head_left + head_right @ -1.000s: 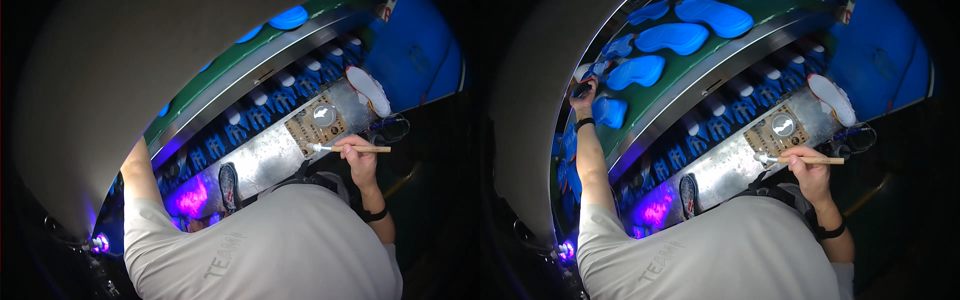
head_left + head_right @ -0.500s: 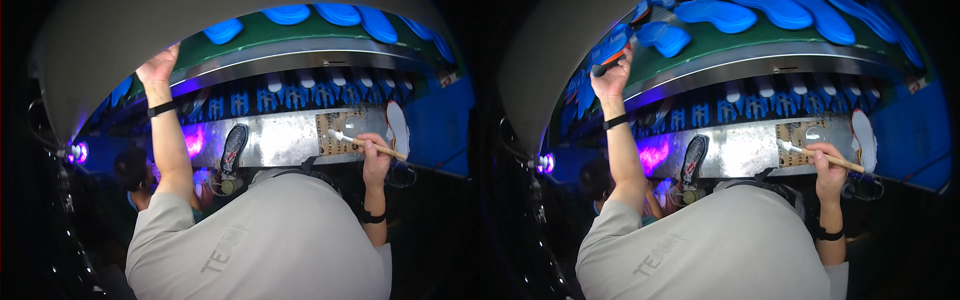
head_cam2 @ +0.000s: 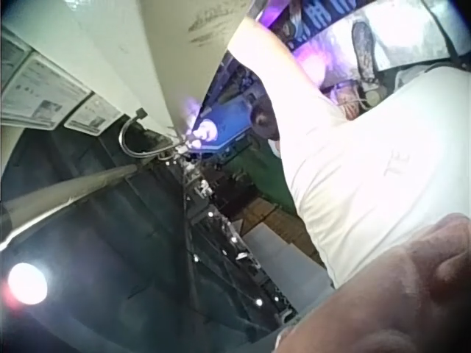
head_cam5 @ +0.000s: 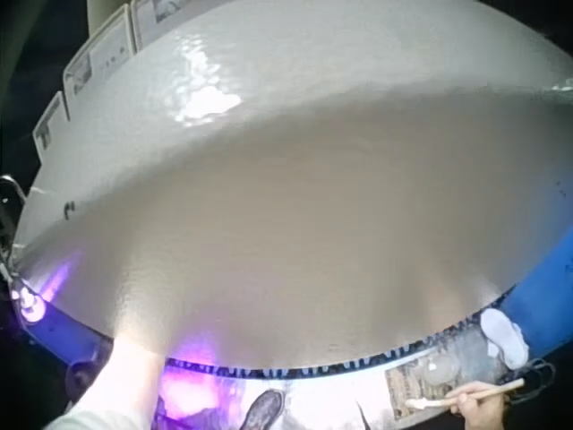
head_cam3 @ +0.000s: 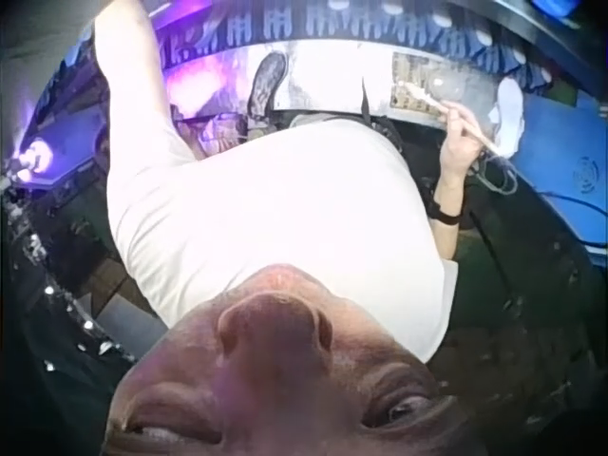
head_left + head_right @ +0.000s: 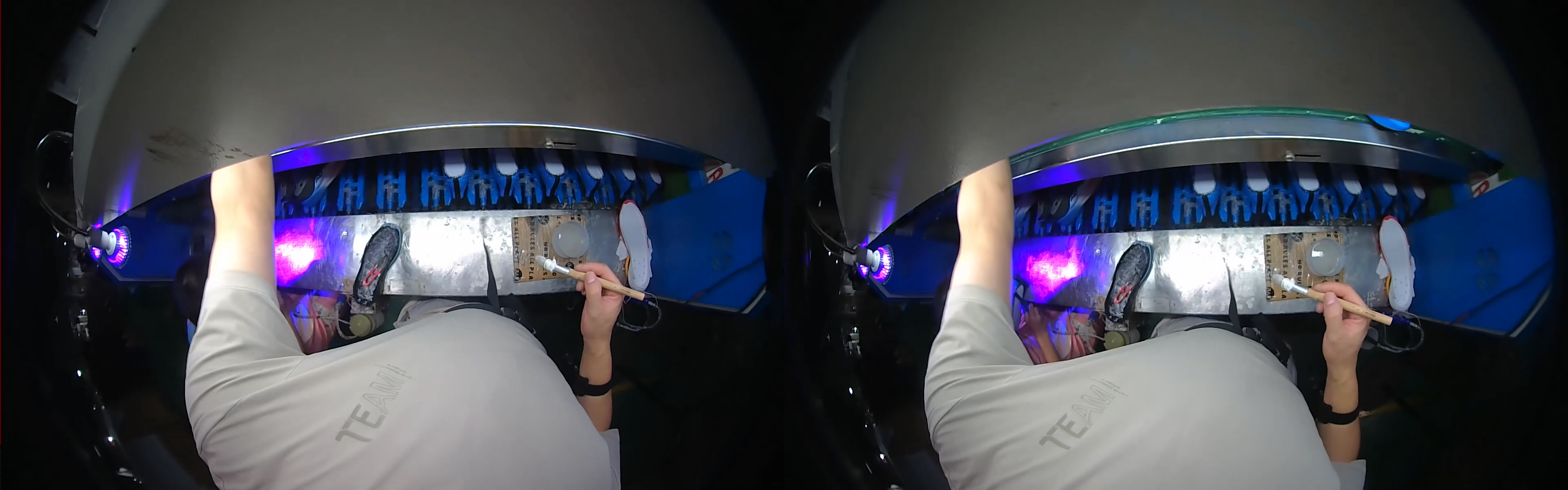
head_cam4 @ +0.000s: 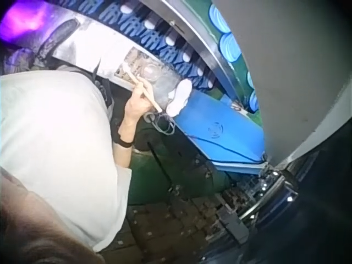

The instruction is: The recorder uses a brush to apply an adhesive coating to the bottom of blue shoe soles as part of a manufacturing process.

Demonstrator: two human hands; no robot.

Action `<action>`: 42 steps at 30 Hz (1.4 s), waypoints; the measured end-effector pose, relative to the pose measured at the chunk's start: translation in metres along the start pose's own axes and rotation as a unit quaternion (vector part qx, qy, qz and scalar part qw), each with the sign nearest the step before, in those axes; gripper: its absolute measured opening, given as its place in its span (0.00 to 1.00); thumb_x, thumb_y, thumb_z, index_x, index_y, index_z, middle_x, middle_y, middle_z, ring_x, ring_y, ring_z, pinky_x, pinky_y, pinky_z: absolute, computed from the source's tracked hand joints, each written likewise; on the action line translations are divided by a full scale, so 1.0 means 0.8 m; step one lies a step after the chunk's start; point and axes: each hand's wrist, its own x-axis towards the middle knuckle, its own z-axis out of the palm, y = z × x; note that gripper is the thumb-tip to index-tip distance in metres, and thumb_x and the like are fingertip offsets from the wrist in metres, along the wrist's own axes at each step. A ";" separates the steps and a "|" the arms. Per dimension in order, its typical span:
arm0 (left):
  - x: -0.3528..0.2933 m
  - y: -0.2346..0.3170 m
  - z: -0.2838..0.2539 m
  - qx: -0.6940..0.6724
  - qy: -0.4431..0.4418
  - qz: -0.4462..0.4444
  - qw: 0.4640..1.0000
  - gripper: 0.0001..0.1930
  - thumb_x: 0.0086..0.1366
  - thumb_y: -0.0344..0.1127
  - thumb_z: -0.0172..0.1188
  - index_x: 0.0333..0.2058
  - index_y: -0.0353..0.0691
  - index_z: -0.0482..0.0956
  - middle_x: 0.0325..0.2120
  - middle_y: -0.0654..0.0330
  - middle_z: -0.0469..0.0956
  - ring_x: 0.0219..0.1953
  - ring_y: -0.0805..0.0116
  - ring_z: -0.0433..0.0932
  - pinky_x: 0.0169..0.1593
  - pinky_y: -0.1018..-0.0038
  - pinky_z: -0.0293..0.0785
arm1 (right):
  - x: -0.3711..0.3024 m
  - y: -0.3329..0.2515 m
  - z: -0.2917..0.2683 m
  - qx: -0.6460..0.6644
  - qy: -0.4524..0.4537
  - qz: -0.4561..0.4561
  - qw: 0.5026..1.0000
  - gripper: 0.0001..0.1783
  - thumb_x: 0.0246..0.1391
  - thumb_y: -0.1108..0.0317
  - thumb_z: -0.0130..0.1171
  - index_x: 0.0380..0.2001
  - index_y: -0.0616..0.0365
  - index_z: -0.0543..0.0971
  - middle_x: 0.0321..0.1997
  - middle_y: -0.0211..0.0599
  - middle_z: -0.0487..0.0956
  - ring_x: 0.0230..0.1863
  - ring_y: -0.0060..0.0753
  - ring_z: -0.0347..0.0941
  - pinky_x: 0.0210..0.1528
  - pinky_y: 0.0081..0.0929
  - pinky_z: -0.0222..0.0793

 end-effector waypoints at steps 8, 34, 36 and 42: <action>-0.026 0.040 -0.048 0.401 -0.023 0.076 0.913 0.24 0.62 0.44 0.57 0.53 0.36 0.74 0.45 0.38 0.72 0.44 0.43 0.77 0.44 0.60 0.76 | -0.018 0.001 0.007 -0.018 0.027 0.018 0.999 0.10 0.64 0.69 0.54 0.37 0.64 0.81 0.28 0.27 0.75 0.30 0.14 0.66 0.33 0.14 0.60; -0.096 -0.023 -0.043 0.255 0.322 -0.142 0.901 0.14 0.69 0.39 0.57 0.39 0.30 0.75 0.28 0.52 0.78 0.28 0.64 0.78 0.30 0.73 0.77 | 0.062 0.014 -0.058 0.020 -0.182 0.020 0.983 0.08 0.63 0.71 0.55 0.39 0.63 0.81 0.33 0.26 0.79 0.34 0.14 0.70 0.38 0.15 0.66; -0.121 -0.033 -0.023 0.148 0.269 -0.133 0.942 0.13 0.68 0.37 0.57 0.39 0.30 0.75 0.29 0.53 0.78 0.29 0.64 0.78 0.31 0.73 0.75 | 0.066 0.019 -0.065 0.010 -0.181 0.011 0.983 0.08 0.63 0.72 0.55 0.39 0.63 0.81 0.33 0.26 0.79 0.33 0.14 0.70 0.37 0.16 0.66; -0.204 -0.094 0.109 -0.317 0.164 -0.029 0.934 0.39 0.60 0.43 0.58 0.64 0.25 0.57 0.61 0.37 0.59 0.65 0.38 0.56 0.60 0.47 0.66 | 0.095 0.070 -0.094 -0.142 -0.119 -0.039 0.982 0.09 0.58 0.69 0.60 0.37 0.64 0.82 0.30 0.32 0.82 0.32 0.20 0.74 0.35 0.22 0.70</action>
